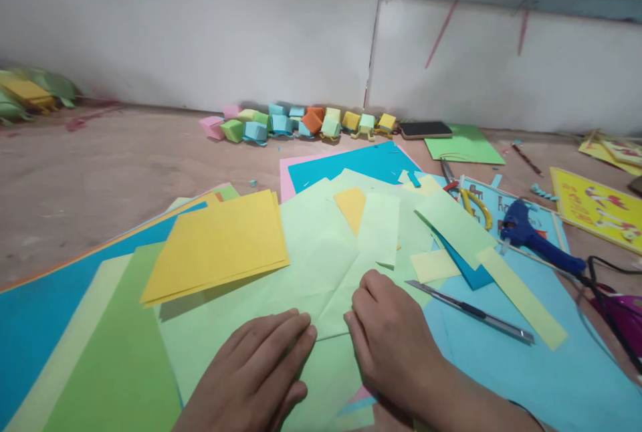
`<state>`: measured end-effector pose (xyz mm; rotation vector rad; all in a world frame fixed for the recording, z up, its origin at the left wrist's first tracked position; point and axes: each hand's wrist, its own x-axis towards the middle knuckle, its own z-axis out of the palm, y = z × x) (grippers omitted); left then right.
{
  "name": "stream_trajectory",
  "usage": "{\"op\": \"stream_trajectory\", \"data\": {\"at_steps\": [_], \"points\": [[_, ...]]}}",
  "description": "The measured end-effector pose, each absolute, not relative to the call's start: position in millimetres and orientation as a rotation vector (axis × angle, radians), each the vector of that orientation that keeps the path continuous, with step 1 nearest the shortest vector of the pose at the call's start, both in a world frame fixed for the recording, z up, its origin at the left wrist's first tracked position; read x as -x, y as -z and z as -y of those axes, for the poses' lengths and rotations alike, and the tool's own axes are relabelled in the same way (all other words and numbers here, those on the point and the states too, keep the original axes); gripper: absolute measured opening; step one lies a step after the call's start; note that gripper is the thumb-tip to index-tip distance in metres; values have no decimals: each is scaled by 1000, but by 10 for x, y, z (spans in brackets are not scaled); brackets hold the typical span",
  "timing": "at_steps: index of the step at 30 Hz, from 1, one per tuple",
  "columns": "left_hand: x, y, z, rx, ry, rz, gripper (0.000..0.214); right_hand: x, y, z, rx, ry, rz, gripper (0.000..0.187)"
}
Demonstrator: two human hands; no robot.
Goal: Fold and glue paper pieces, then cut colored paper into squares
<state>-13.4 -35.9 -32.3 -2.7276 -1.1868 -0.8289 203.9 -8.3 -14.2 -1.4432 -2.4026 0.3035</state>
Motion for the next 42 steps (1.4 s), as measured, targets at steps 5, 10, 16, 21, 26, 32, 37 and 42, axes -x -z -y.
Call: {"op": "stream_trajectory", "data": {"at_steps": [5,10,16,21,26,32,37,42], "points": [[149,320,344,2758,717,1088,48,-2032,137,75,1447,-329,2395,21],[171,293,347,2748,631,1071,46,-2031,141,68,1450,-316,2398,22],[152,335,384,2722,686,1112,44,-2031,149,66,1472,-310,2404,22],[152,294,390,2755,598,1100,41,-2038,138,72,1468,-311,2346,21],[155,238,383,2791,539,1113,41,-2049,90,140,1226,26,2414,25],[160,258,391,2810,519,1134,41,-2044,4,285,873,265,2655,24],[165,265,395,2807,483,1130,42,-2129,-26,388,1048,454,2717,33],[164,230,397,2805,509,1150,39,-2238,21,397,1119,501,2694,38]]}}
